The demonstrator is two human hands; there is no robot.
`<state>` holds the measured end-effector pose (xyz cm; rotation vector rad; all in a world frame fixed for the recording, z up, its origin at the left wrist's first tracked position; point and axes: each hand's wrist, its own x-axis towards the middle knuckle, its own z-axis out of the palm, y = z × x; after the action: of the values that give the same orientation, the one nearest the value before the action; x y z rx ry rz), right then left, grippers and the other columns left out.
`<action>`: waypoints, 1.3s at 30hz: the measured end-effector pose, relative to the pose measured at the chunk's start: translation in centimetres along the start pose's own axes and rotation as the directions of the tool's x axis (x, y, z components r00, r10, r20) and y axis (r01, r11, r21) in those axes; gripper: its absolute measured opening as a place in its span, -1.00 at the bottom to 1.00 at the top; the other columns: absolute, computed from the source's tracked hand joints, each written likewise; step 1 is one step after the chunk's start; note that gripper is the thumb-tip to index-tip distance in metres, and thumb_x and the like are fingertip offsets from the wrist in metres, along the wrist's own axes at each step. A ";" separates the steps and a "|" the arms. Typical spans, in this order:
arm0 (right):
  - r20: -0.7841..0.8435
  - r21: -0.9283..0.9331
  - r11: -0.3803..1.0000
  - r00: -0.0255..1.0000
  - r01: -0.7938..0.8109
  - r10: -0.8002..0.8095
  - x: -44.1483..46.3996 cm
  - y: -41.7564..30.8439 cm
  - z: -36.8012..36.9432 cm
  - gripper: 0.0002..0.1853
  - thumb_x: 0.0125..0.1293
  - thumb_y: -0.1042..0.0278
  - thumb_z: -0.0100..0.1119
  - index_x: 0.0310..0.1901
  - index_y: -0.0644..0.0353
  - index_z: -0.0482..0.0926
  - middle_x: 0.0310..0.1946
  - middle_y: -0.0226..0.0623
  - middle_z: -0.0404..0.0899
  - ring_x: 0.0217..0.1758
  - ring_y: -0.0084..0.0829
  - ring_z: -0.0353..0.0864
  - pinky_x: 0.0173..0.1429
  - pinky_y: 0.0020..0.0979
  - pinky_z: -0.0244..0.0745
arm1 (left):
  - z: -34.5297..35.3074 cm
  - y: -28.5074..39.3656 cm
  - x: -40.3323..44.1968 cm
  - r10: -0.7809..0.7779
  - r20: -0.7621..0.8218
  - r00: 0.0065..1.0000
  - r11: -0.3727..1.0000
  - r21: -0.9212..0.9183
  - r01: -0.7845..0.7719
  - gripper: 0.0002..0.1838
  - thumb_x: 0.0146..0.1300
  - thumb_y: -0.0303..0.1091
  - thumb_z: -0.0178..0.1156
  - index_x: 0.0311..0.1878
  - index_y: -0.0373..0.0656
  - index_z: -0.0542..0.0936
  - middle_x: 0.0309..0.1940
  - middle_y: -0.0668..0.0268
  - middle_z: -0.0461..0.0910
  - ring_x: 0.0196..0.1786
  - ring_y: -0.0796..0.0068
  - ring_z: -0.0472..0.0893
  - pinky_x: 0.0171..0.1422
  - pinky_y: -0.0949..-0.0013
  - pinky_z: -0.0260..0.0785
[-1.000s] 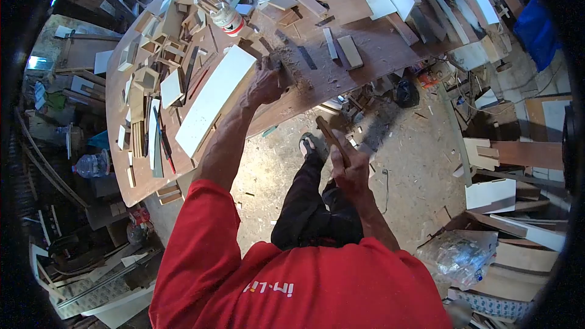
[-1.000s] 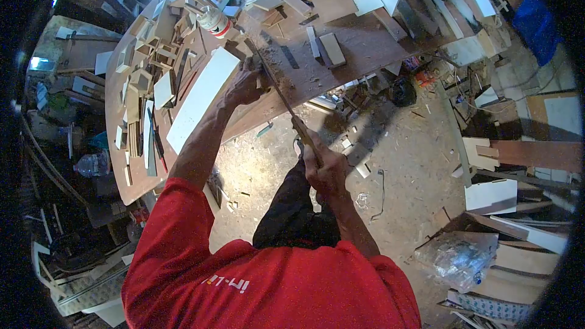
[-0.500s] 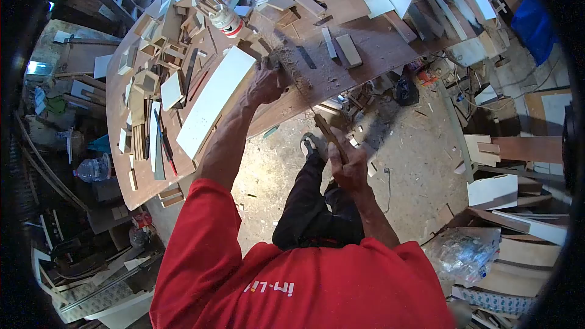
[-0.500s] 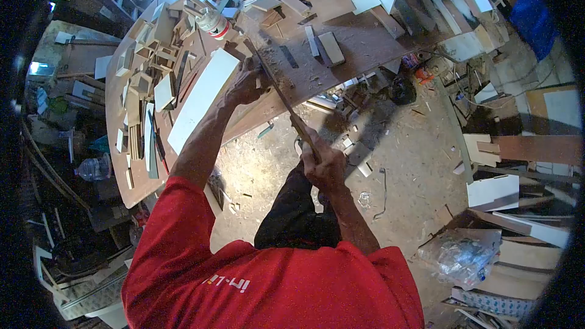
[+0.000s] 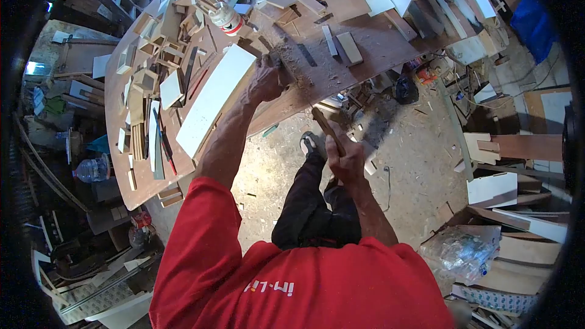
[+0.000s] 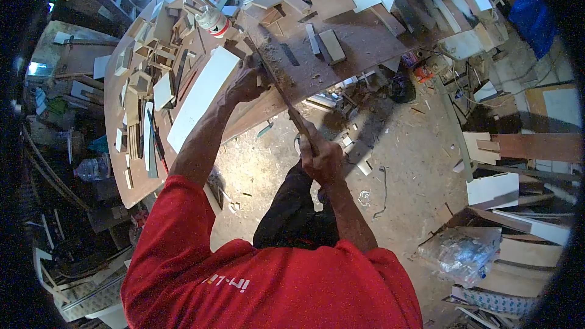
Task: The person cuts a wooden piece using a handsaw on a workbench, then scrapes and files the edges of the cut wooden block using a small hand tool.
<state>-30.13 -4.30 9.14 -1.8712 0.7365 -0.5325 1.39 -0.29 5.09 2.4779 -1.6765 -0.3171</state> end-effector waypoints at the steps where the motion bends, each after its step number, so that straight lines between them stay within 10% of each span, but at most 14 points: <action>1: -0.024 0.000 1.000 0.999 0.025 -0.025 0.2 0.7 0.4 -0.63 0.33 0.35 0.07 0.15 0.21 0.54 -0.46 -0.06 0.65 -0.54 -0.38 0.64 -0.43 -0.36 0.49 | 0.2 0.0 -0.2 0.003 0.004 1.000 1.000 0.002 -0.003 -0.45 -0.05 -0.17 0.43 0.08 0.00 0.57 0.10 -0.09 0.38 0.22 -0.20 0.21 0.32 -0.10 0.11; 4: -0.033 0.065 0.997 0.999 0.039 -0.037 -0.9 0.3 -0.2 -0.64 0.33 0.34 0.07 0.13 0.22 0.54 -0.45 -0.03 0.65 -0.51 -0.35 0.66 -0.42 -0.34 0.50 | -0.8 0.7 -0.3 0.009 -0.044 0.999 0.999 0.040 -0.007 -0.47 -0.06 -0.19 0.43 0.06 -0.03 0.58 0.07 -0.08 0.39 0.19 -0.16 0.23 0.30 -0.06 0.12; 6: -0.036 0.070 0.997 0.999 0.043 -0.040 -0.9 0.3 -0.1 -0.64 0.33 0.34 0.07 0.12 0.22 0.54 -0.45 -0.03 0.65 -0.51 -0.34 0.67 -0.41 -0.34 0.51 | -2.0 1.4 -0.3 -0.008 0.129 0.992 0.999 0.048 0.002 -0.26 -0.03 -0.14 0.37 0.15 -0.44 0.42 0.11 -0.23 0.42 0.27 -0.20 0.22 0.38 -0.11 0.04; 19: -0.050 0.016 0.999 0.998 0.042 -0.041 -2.6 0.6 -0.2 -0.59 0.31 0.32 0.08 0.20 0.11 0.50 -0.24 0.01 0.66 -0.34 -0.14 0.72 -0.27 -0.23 0.60 | -1.0 0.8 -0.2 -0.003 0.047 0.999 1.000 0.025 0.002 -0.40 -0.03 -0.13 0.36 0.01 -0.41 0.56 0.10 -0.23 0.42 0.29 -0.16 0.22 0.37 -0.05 0.07; 21: -0.047 0.005 0.999 0.998 0.044 -0.043 -2.1 0.4 0.1 -0.59 0.30 0.35 0.09 0.20 0.09 0.50 -0.17 0.01 0.66 -0.26 -0.13 0.73 -0.21 -0.23 0.62 | -0.5 0.5 0.1 -0.030 0.052 0.998 0.999 0.046 0.027 -0.53 -0.02 -0.23 0.39 0.02 -0.07 0.59 0.17 -0.05 0.41 0.24 -0.18 0.20 0.38 -0.11 0.03; 24: -0.120 -0.054 0.989 0.983 0.134 -0.140 0.2 0.2 1.1 -0.65 0.31 0.39 0.08 0.12 0.22 0.54 -0.49 -0.05 0.64 -0.58 -0.33 0.62 -0.45 -0.31 0.49 | -0.8 0.4 0.0 0.023 0.081 0.996 0.997 0.066 -0.029 -0.35 0.00 -0.15 0.34 0.11 -0.40 0.50 0.10 -0.28 0.40 0.30 -0.18 0.21 0.37 -0.08 0.07; 30: -0.018 0.019 0.999 0.999 0.048 -0.048 -1.2 0.3 0.4 -0.59 0.28 0.38 0.10 0.18 0.14 0.50 -0.12 0.00 0.66 -0.21 -0.08 0.72 -0.19 -0.23 0.62 | -1.6 1.0 0.0 -0.024 0.146 0.989 0.999 0.027 0.020 -0.40 -0.01 -0.23 0.32 0.08 -0.40 0.50 0.09 -0.19 0.44 0.29 -0.17 0.22 0.37 -0.10 0.06; 33: -0.064 0.001 0.998 0.996 0.062 -0.062 -2.2 0.1 0.0 -0.64 0.31 0.35 0.09 0.12 0.21 0.54 -0.31 0.01 0.68 -0.41 -0.19 0.72 -0.32 -0.26 0.59 | -0.7 0.2 0.0 0.053 0.036 0.998 0.999 -0.005 -0.053 -0.54 -0.09 -0.28 0.39 -0.04 -0.10 0.56 -0.01 -0.03 0.41 0.13 -0.10 0.26 0.25 -0.02 0.10; 39: -0.083 0.056 0.998 0.997 -0.001 0.006 -0.5 -1.7 -0.6 -0.64 0.36 0.36 0.06 0.14 0.31 0.54 -0.53 -0.19 0.59 -0.54 -0.56 0.49 -0.44 -0.41 0.41 | -0.1 0.1 -0.2 -0.028 -0.029 0.999 1.000 -0.013 0.028 -0.22 -0.12 -0.21 0.44 0.17 -0.33 0.33 0.07 -0.15 0.31 0.17 -0.17 0.28 0.28 -0.02 0.17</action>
<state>-30.44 -3.81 10.90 -1.8046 0.7720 -0.6254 1.29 -0.13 5.24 2.4864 -1.6251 -0.2919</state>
